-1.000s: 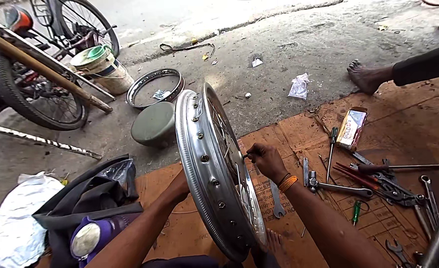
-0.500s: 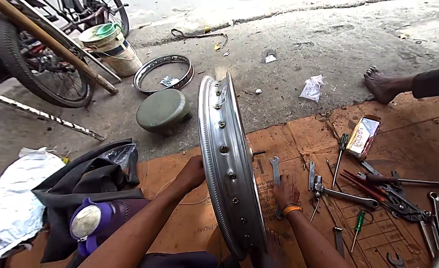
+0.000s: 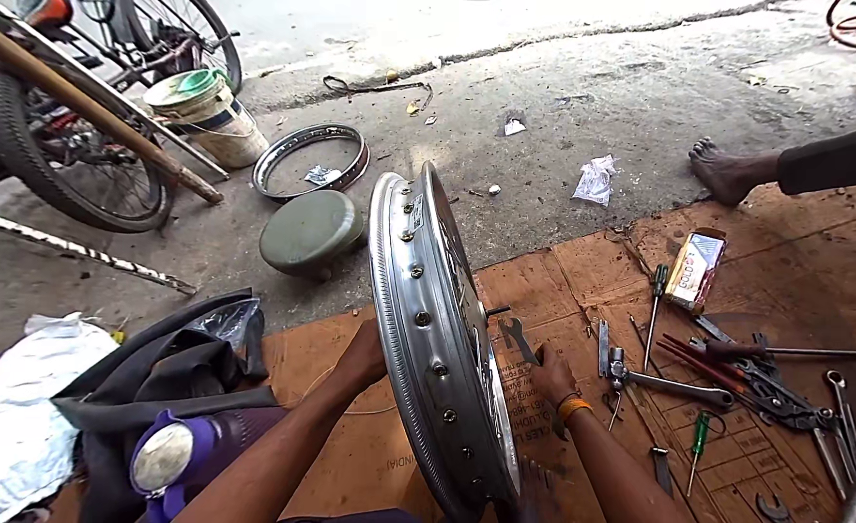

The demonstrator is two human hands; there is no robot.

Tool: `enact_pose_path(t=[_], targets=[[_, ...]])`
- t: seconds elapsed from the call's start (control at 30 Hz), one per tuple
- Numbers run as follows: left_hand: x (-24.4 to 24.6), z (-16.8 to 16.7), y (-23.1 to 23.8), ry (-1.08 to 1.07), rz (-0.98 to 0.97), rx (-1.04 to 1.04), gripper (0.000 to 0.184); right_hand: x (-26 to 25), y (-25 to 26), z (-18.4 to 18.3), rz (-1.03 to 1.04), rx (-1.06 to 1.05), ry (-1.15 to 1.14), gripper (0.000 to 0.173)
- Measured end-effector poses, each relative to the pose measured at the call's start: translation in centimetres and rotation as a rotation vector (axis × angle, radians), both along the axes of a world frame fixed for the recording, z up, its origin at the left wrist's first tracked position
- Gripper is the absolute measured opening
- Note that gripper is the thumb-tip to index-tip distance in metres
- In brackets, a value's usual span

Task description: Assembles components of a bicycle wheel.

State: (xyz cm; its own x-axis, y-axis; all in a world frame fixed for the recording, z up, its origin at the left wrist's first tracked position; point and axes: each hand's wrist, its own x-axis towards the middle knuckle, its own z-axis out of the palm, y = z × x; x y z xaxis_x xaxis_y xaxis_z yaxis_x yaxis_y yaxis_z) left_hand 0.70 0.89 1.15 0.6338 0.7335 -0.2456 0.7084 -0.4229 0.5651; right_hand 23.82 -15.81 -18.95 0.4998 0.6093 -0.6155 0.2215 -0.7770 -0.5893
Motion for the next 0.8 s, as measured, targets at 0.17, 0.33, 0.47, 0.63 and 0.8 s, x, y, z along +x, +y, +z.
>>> enact_pose_path(t=[0.17, 0.33, 0.47, 0.63, 0.8], targets=[[-0.2, -0.3, 0.1, -0.019, 0.032, -0.042, 0.013, -2.7, -3.5, 2.9, -0.253, 0.571, 0.474, 0.040], [-0.5, 0.2, -0.6, -0.137, 0.112, -0.160, 0.030, -4.8, -3.6, 6.5, -0.270, 0.712, 0.548, 0.043], [-0.2, 0.2, -0.8, -0.153, 0.111, -0.121, 0.030, -5.2, -3.0, 7.3, -0.233, 0.684, 0.564, 0.043], [0.0, -0.4, -1.0, -0.154, 0.034, -0.005, 0.025, -5.3, -2.9, 8.1, -0.230, 0.642, 0.640, 0.044], [0.1, -0.4, -1.5, -0.182, 0.048, -0.027, 0.027, -5.1, -2.8, 8.8, -0.187, 0.651, 0.625, 0.045]])
